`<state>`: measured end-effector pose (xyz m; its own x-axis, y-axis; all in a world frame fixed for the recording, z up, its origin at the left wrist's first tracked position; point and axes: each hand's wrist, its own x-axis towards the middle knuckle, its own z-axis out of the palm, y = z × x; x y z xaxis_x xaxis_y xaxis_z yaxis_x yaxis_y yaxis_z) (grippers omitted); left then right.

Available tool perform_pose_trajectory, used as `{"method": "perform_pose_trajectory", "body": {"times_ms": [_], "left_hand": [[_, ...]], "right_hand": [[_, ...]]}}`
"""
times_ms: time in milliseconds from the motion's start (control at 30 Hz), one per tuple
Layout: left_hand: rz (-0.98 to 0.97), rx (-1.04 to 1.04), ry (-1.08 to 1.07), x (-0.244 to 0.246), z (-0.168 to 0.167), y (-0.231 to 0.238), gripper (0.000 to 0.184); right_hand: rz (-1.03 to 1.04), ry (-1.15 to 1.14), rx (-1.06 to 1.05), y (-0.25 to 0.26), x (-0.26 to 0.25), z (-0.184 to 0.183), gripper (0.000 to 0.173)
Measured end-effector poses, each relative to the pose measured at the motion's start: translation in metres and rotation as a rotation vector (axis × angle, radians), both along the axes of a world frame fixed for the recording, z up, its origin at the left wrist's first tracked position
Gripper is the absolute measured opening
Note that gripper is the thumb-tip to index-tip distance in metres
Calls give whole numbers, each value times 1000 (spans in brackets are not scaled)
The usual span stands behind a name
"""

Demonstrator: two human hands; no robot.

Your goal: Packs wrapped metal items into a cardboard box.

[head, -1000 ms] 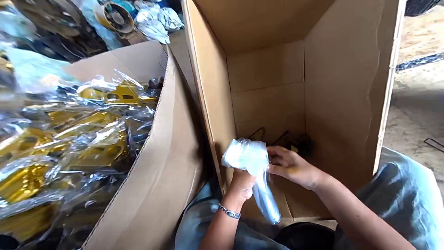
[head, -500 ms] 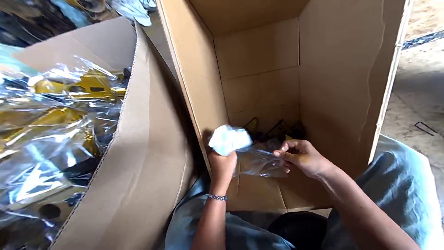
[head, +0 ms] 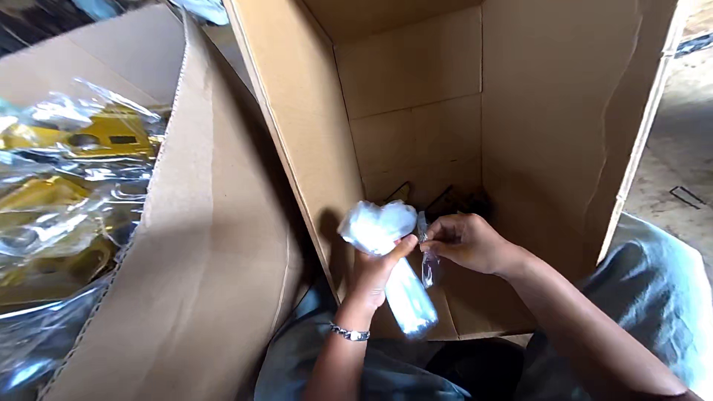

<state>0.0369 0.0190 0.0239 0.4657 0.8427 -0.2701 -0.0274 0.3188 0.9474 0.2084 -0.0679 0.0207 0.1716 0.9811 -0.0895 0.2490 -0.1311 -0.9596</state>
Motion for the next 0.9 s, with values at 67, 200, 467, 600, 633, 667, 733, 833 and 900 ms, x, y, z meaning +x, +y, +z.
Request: {"method": "perform_pose_trajectory", "body": {"times_ms": [67, 200, 467, 600, 633, 667, 733, 833, 900], "left_hand": [[-59, -28, -10, 3, -2, -8, 40], [-30, 75, 2, 2, -4, -7, 44], [282, 646, 248, -24, -18, 21, 56], [391, 498, 220, -18, -19, 22, 55], [392, 497, 211, -17, -20, 21, 56], [382, 513, 199, -16, -21, 20, 55], [369, 559, 185, -14, -26, 17, 51], [377, 564, 212, -13, -27, 14, 47], [378, 514, 205, -11, -24, 12, 44]], "right_hand": [[20, 2, 48, 4, -7, -5, 18], [236, -113, -25, 21, -2, 15, 18], [91, 297, -82, 61, 53, -19, 24], [86, -271, -688, 70, 51, -134, 51], [102, -352, -793, 68, 42, -160, 58], [73, -388, -815, 64, 31, -182, 58], [-25, -385, -741, 56, 12, -203, 47], [11, -378, -723, 53, 7, -199, 46], [114, -415, -826, 49, 9, -192, 53]]}}
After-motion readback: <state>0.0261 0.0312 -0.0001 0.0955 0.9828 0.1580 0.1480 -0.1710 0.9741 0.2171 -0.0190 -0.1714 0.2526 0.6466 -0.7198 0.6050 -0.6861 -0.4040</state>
